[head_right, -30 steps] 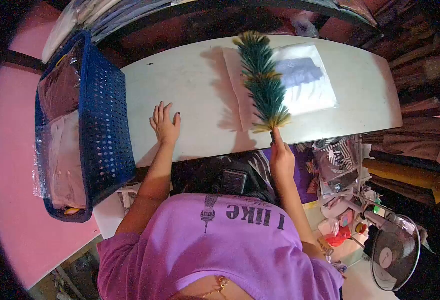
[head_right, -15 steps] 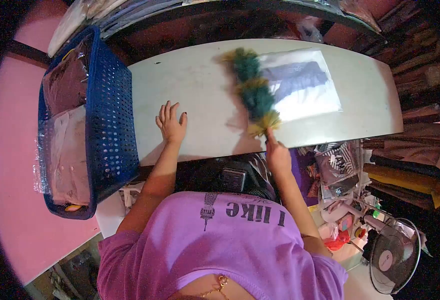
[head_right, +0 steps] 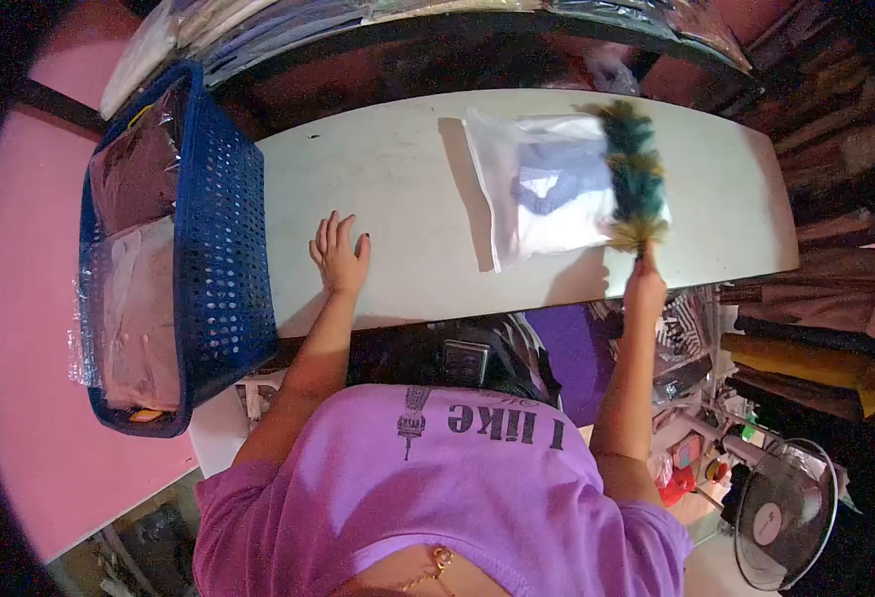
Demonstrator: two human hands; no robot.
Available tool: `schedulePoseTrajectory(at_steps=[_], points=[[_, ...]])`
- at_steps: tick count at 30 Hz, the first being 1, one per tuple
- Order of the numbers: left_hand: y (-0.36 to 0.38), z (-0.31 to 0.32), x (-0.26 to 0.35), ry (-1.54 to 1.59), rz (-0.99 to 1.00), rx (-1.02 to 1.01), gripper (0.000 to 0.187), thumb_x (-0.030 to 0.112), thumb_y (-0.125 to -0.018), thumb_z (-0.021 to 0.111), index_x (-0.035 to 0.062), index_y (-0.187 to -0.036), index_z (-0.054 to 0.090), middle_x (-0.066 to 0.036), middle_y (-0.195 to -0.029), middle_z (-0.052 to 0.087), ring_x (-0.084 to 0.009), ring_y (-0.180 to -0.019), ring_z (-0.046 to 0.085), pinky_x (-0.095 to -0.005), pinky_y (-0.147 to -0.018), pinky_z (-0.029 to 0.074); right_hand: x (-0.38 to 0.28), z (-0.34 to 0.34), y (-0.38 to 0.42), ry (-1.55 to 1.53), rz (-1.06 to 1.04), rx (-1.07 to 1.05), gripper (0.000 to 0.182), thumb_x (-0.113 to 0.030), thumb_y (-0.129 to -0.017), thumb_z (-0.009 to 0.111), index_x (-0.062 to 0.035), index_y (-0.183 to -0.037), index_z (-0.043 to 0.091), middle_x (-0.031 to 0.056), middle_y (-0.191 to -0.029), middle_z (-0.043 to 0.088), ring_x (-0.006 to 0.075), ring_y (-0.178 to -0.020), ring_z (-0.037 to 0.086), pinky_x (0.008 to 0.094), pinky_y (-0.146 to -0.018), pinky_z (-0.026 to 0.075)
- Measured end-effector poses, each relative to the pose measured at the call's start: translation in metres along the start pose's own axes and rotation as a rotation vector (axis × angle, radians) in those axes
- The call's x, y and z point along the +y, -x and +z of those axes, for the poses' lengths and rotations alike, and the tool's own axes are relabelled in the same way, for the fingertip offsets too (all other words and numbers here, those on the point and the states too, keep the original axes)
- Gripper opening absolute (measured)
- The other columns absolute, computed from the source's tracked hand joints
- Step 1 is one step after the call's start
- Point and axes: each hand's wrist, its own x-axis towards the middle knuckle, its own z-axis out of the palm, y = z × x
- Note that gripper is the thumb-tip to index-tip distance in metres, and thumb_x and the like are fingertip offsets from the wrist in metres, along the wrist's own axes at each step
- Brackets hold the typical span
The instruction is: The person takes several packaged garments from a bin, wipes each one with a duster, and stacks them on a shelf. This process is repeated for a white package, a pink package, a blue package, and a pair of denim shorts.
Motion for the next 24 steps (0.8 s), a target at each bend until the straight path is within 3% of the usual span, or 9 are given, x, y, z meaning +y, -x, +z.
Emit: schedulePoseTrajectory(at_steps=[7,9,12,14,17,19,20,23,24], points=[[0.001,0.007,-0.002,0.002,0.013,0.033,0.042,0.03,-0.081,0.055,0.0166,-0.12,0.048,-0.006,-0.136,0.035,-0.0252,-0.128,0.026,-0.0502,-0.103,0.014,0.005,0.004,0.01,-0.222,-0.228,-0.065,0.044,-0.015,-0.085,0.05,-0.0253,-0.127,0.046,0.0251,-0.077,0.059,0.0404,-0.067,0.057,0.046,-0.06,0.044],[0.0,0.01,-0.002,-0.007,0.01,0.073,0.042,0.031,-0.079,0.056,0.017,-0.118,0.049,-0.006,-0.134,0.037,-0.0253,-0.127,0.028,-0.0515,-0.102,0.016,0.023,0.008,-0.01,-0.134,0.008,-0.018,0.042,-0.016,-0.086,0.049,-0.0255,-0.127,0.046,0.0255,-0.077,0.059,0.039,-0.067,0.059,0.0455,-0.06,0.044],[0.0,0.005,0.01,-0.019,-0.004,0.118,0.034,0.024,-0.081,0.055,0.0153,-0.113,0.053,-0.007,-0.13,0.042,-0.0258,-0.123,0.032,-0.0491,-0.101,0.021,0.066,0.013,-0.059,-0.22,0.093,0.171,0.039,-0.02,-0.088,0.045,-0.0176,-0.127,0.046,0.0241,-0.077,0.06,0.0388,-0.068,0.059,0.0448,-0.06,0.044],[-0.001,-0.009,0.032,0.209,0.19,0.043,0.026,0.016,-0.081,0.055,0.0113,-0.106,0.057,-0.008,-0.115,0.053,-0.0267,-0.106,0.047,-0.0416,-0.091,0.037,0.084,0.013,-0.094,-0.129,0.172,0.147,0.04,-0.023,-0.088,0.046,-0.0177,-0.128,0.044,0.023,-0.083,0.061,0.0385,-0.074,0.059,0.0446,-0.065,0.045],[0.008,0.023,0.076,0.873,-0.033,-0.47,0.018,0.015,-0.083,0.057,0.0058,-0.099,0.059,-0.007,-0.092,0.061,-0.019,-0.076,0.058,-0.0299,-0.067,0.047,0.073,0.01,-0.137,0.129,0.219,0.033,0.047,-0.03,-0.087,0.049,-0.0235,-0.132,0.037,0.0204,-0.102,0.059,0.038,-0.086,0.058,0.045,-0.076,0.045],[0.008,0.033,0.112,1.16,-0.264,-0.773,0.018,0.016,-0.084,0.057,0.0041,-0.098,0.059,-0.006,-0.087,0.062,-0.0144,-0.069,0.059,-0.0273,-0.062,0.048,0.044,0.015,-0.152,0.362,-0.217,0.382,0.05,-0.033,-0.085,0.05,-0.0266,-0.132,0.036,0.0181,-0.116,0.052,0.0382,-0.098,0.053,0.0469,-0.08,0.044],[0.006,0.022,0.13,1.205,-0.443,-0.962,0.018,0.016,-0.085,0.057,0.0033,-0.098,0.06,-0.006,-0.087,0.062,-0.013,-0.069,0.059,-0.0271,-0.062,0.048,0.035,0.022,-0.164,0.294,-0.312,0.326,0.05,-0.034,-0.084,0.051,-0.0269,-0.132,0.036,0.0177,-0.119,0.051,0.0382,-0.103,0.05,0.0474,-0.081,0.044],[0.0,0.05,0.138,1.104,-0.215,-1.084,0.02,0.016,-0.086,0.055,0.0017,-0.099,0.059,-0.007,-0.085,0.062,-0.014,-0.067,0.06,-0.0257,-0.061,0.049,0.047,0.102,-0.202,-0.143,-0.357,-0.148,0.047,-0.034,-0.084,0.051,-0.0275,-0.129,0.04,0.0182,-0.121,0.049,0.0399,-0.107,0.048,0.0494,-0.081,0.044],[-0.006,0.053,0.137,1.021,-0.19,-0.956,0.019,0.016,-0.086,0.053,0.0012,-0.096,0.06,-0.007,-0.083,0.062,-0.0149,-0.065,0.06,-0.0241,-0.058,0.049,0.03,0.089,-0.188,0.013,-0.293,-0.146,0.048,-0.034,-0.084,0.051,-0.0256,-0.129,0.04,0.0195,-0.118,0.051,0.0406,-0.1,0.051,0.0489,-0.081,0.045]])
